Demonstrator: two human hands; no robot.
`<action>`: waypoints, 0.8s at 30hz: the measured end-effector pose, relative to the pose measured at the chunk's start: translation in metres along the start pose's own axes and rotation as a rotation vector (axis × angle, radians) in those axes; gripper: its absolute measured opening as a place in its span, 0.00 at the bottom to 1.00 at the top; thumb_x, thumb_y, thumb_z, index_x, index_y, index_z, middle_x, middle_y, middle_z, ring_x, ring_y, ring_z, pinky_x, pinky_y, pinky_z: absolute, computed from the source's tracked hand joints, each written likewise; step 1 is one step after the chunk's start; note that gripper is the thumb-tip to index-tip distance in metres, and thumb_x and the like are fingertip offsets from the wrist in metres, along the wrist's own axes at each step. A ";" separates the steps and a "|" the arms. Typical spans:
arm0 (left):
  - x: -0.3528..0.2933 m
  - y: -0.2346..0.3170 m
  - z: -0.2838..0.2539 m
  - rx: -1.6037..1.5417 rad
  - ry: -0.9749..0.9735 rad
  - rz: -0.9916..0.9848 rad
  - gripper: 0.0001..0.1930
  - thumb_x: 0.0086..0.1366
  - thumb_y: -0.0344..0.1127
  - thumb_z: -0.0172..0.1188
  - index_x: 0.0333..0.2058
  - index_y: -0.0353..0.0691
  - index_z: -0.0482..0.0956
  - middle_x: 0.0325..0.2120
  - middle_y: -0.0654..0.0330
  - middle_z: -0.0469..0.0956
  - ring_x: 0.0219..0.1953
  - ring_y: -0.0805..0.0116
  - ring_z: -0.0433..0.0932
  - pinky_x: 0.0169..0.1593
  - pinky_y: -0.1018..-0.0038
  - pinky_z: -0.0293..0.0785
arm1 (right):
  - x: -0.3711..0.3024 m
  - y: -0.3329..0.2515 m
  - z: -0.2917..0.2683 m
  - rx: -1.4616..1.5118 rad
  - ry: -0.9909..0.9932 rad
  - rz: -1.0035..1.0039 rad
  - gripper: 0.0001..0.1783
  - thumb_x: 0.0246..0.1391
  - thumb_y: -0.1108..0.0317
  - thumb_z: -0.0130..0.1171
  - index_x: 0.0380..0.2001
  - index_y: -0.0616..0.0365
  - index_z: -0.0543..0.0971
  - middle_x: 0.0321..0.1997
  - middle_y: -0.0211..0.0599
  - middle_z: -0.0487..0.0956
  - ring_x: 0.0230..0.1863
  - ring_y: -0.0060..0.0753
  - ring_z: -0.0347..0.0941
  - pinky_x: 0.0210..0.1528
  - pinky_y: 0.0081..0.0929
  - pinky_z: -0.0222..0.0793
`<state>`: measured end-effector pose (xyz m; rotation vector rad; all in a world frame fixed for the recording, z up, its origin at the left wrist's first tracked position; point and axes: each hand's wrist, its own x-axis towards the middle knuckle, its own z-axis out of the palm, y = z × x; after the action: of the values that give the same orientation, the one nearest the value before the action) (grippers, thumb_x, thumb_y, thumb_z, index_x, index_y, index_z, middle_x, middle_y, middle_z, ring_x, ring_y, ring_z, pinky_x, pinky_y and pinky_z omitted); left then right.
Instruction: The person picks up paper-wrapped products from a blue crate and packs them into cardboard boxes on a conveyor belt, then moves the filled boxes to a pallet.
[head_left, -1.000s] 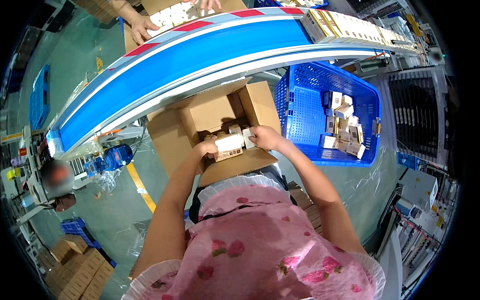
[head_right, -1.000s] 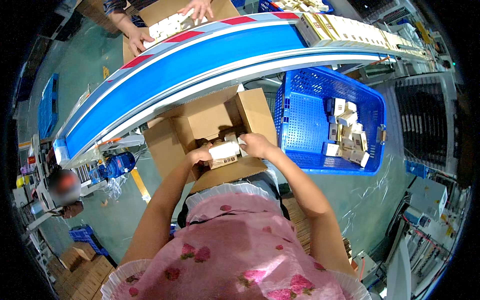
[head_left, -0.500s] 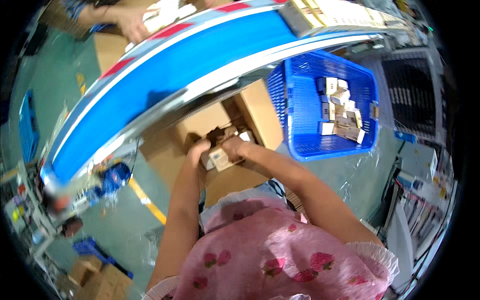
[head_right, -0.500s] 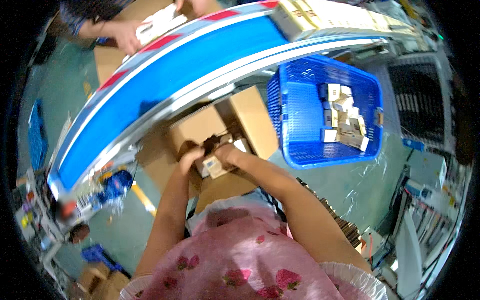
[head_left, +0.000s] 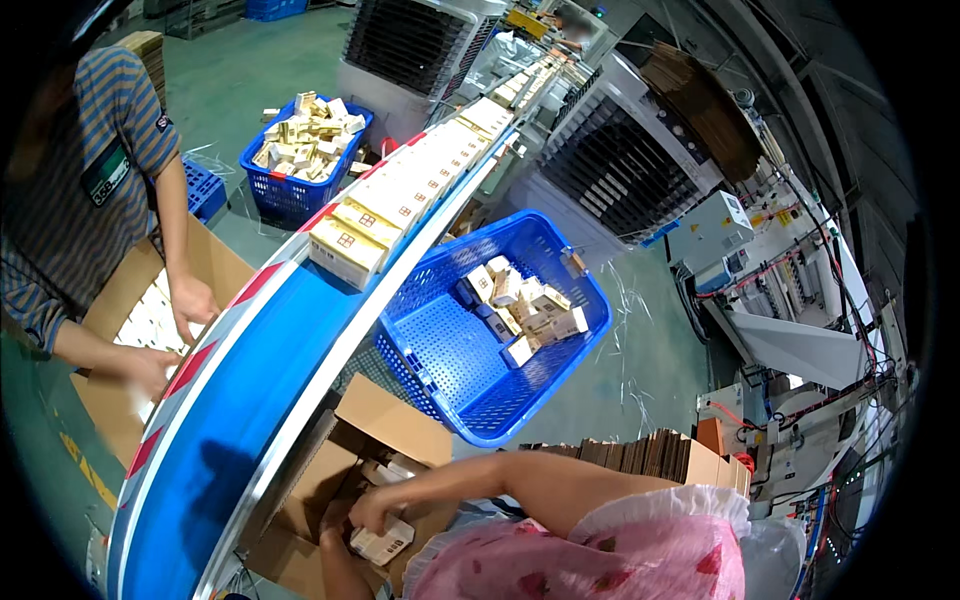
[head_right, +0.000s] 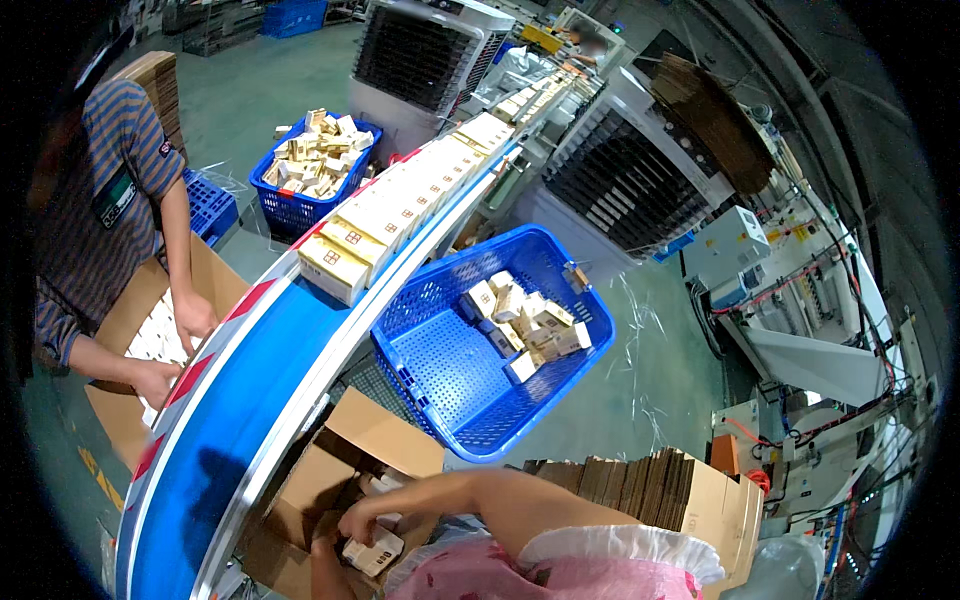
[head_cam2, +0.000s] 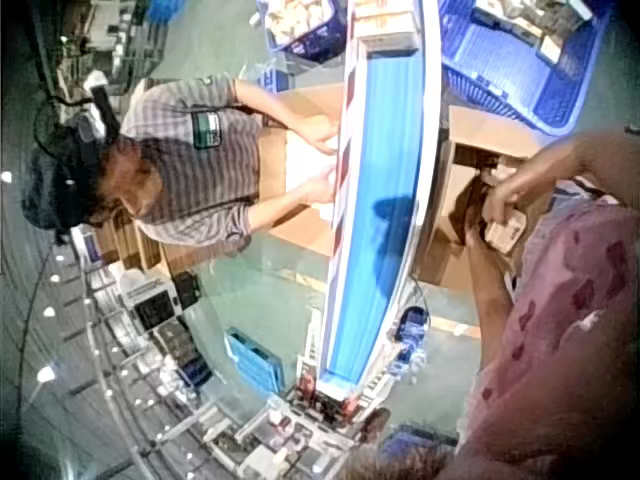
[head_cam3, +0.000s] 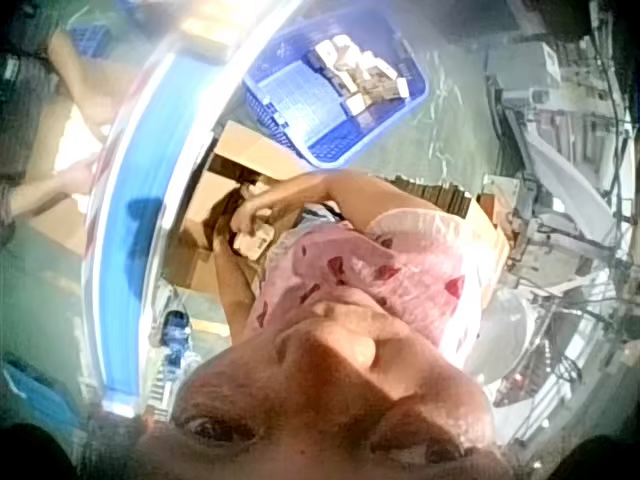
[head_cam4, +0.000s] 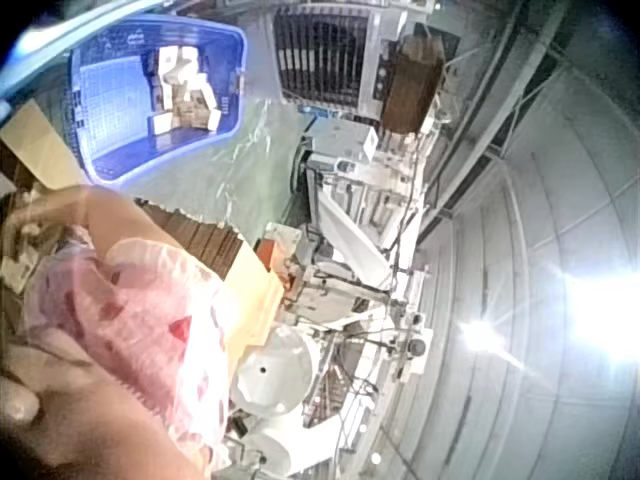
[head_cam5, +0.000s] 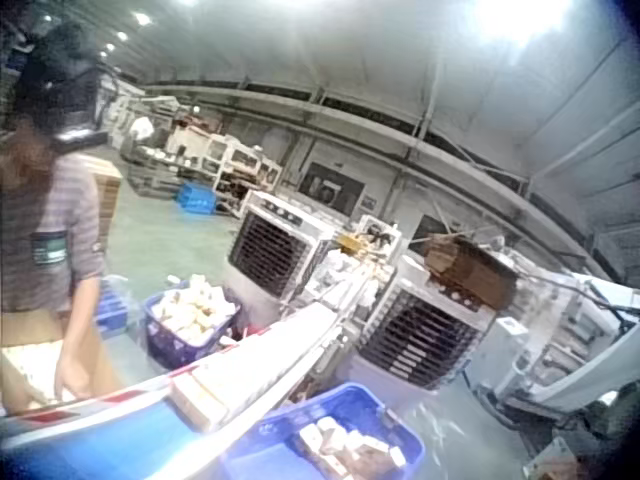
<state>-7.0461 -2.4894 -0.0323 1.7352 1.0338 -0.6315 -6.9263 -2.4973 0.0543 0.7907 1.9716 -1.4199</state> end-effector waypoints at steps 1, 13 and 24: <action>-0.002 -0.003 0.001 -0.004 -0.011 0.007 0.20 0.48 0.31 0.47 0.44 0.37 0.64 0.43 0.50 0.67 0.47 0.58 0.65 0.46 0.68 0.63 | 0.008 -0.014 0.001 -0.008 0.004 0.010 0.11 0.36 0.66 0.56 0.21 0.64 0.70 0.19 0.43 0.68 0.22 0.42 0.65 0.24 0.37 0.61; -0.016 0.002 0.006 -0.098 -0.193 0.129 0.24 0.47 0.33 0.49 0.46 0.38 0.62 0.45 0.50 0.64 0.49 0.58 0.63 0.48 0.69 0.61 | -0.092 -0.039 -0.049 0.218 0.508 -0.153 0.15 0.36 0.64 0.52 0.28 0.63 0.72 0.25 0.47 0.73 0.30 0.46 0.70 0.31 0.38 0.64; -0.003 -0.015 0.010 0.095 -0.074 0.007 0.27 0.47 0.35 0.50 0.48 0.39 0.60 0.47 0.51 0.62 0.51 0.58 0.61 0.50 0.69 0.60 | -0.164 0.036 -0.012 0.158 0.676 0.430 0.22 0.41 0.63 0.53 0.38 0.65 0.63 0.38 0.51 0.68 0.44 0.48 0.64 0.43 0.34 0.61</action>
<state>-7.0606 -2.4971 -0.0410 1.7830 0.9595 -0.7445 -6.7935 -2.4974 0.1570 1.8312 1.9682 -1.1370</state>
